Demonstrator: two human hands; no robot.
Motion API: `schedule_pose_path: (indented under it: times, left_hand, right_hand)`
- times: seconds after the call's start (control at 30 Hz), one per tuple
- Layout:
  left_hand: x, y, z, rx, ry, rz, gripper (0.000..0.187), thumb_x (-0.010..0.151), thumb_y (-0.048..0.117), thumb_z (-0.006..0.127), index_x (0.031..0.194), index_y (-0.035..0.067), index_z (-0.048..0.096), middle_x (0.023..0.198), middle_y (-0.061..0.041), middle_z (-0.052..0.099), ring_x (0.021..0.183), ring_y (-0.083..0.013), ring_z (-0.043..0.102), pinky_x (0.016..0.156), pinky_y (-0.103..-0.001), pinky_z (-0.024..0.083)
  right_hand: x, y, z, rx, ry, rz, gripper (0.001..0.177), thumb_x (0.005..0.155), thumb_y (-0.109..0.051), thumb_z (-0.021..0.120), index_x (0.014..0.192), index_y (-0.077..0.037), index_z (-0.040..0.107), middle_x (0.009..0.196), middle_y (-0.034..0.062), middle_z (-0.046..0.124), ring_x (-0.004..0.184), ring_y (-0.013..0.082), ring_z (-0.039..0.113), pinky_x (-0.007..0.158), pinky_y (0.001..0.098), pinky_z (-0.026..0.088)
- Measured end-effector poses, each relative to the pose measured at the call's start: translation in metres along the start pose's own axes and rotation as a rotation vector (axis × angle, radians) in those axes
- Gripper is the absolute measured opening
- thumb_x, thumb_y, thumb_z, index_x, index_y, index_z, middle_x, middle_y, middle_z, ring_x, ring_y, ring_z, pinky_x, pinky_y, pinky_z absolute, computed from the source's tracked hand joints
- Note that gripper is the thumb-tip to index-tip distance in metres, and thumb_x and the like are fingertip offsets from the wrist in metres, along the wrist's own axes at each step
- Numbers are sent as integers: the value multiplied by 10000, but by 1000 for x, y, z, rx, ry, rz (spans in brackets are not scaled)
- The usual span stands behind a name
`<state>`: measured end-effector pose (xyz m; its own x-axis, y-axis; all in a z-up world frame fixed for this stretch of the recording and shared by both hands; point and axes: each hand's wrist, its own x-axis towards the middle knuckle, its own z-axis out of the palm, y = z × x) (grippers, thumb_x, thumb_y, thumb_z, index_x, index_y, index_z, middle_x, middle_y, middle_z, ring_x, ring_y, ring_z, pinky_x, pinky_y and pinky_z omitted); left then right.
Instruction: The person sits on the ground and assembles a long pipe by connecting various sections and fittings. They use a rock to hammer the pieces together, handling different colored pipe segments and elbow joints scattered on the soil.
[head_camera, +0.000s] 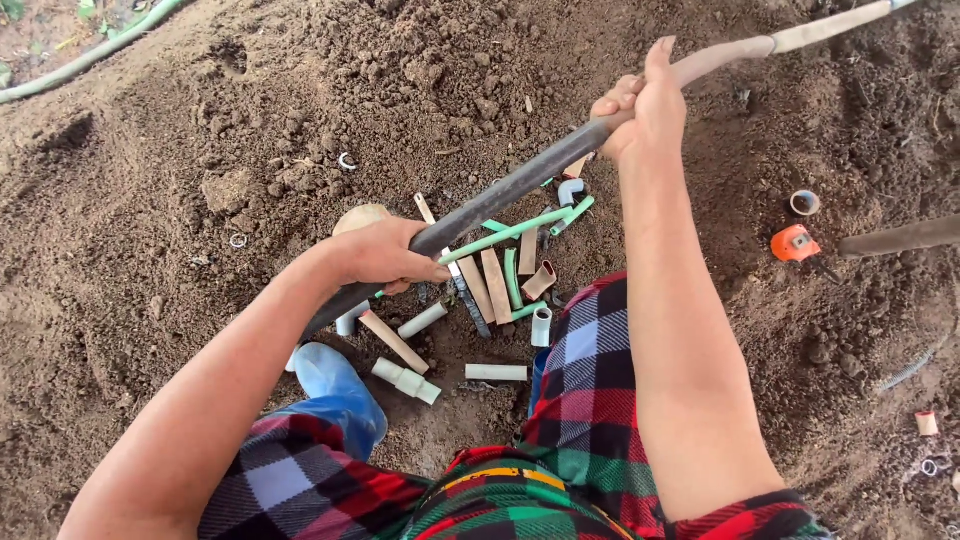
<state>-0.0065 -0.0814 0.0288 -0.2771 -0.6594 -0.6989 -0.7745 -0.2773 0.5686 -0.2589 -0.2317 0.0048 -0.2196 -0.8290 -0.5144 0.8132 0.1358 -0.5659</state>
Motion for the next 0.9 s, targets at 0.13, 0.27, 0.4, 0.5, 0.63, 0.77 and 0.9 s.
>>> schedule_pose_path:
  times: [0.13, 0.27, 0.4, 0.5, 0.63, 0.77, 0.9]
  left_hand:
    - [-3, -6, -7, -136, -26, -12, 153, 744, 188, 753, 745, 81, 644, 476, -31, 576, 379, -128, 503, 459, -216, 425]
    - [-1, -5, 0, -109, -9, -33, 143, 776, 167, 703, 777, 52, 618, 473, -43, 552, 373, -145, 488, 399, -233, 412]
    - [1, -25, 18, 367, 278, 69, 226, 763, 347, 655, 809, 130, 614, 638, -10, 602, 608, -176, 571, 705, -277, 439]
    - [-26, -43, 8, 507, 244, -189, 225, 787, 314, 614, 962, 173, 619, 822, -48, 694, 749, -235, 670, 707, -365, 536]
    - [-19, -96, 11, 326, 173, -381, 224, 803, 306, 695, 945, 155, 611, 756, -28, 685, 671, -137, 656, 675, -272, 534]
    - [11, -147, 18, 610, 93, -454, 634, 730, 559, 688, 1254, 239, 532, 1147, -15, 656, 1066, -212, 628, 928, -398, 494]
    - [7, -87, -1, 318, 185, -340, 462, 935, 366, 450, 1317, 107, 472, 1239, -160, 582, 1094, -297, 605, 993, -439, 483]
  right_hand:
    - [-3, 4, 4, -22, 26, 16, 306, 872, -325, 567, 789, -38, 495, 457, -24, 385, 337, 52, 289, 340, 203, 248]
    - [17, 8, -6, -19, 61, -18, 291, 863, -315, 587, 795, -45, 501, 465, -11, 400, 348, 64, 315, 347, 228, 268]
    - [17, 0, -5, -11, 110, -51, 295, 850, -317, 598, 793, -39, 517, 484, -6, 394, 370, 67, 317, 361, 233, 268]
    - [19, -4, -5, -50, 149, -81, 331, 876, -331, 567, 731, -36, 525, 462, -12, 370, 355, 54, 279, 343, 200, 211]
    - [29, 5, -17, 29, 49, -45, 348, 863, -384, 514, 816, -40, 504, 459, -2, 389, 378, 82, 341, 396, 233, 280]
    - [7, 12, -5, 59, 68, 14, 366, 946, -373, 421, 819, -32, 462, 503, 19, 410, 387, 83, 356, 371, 225, 303]
    - [-55, 39, 10, -171, 17, 55, 364, 980, -369, 351, 943, -26, 467, 486, -2, 374, 359, 101, 383, 351, 255, 332]
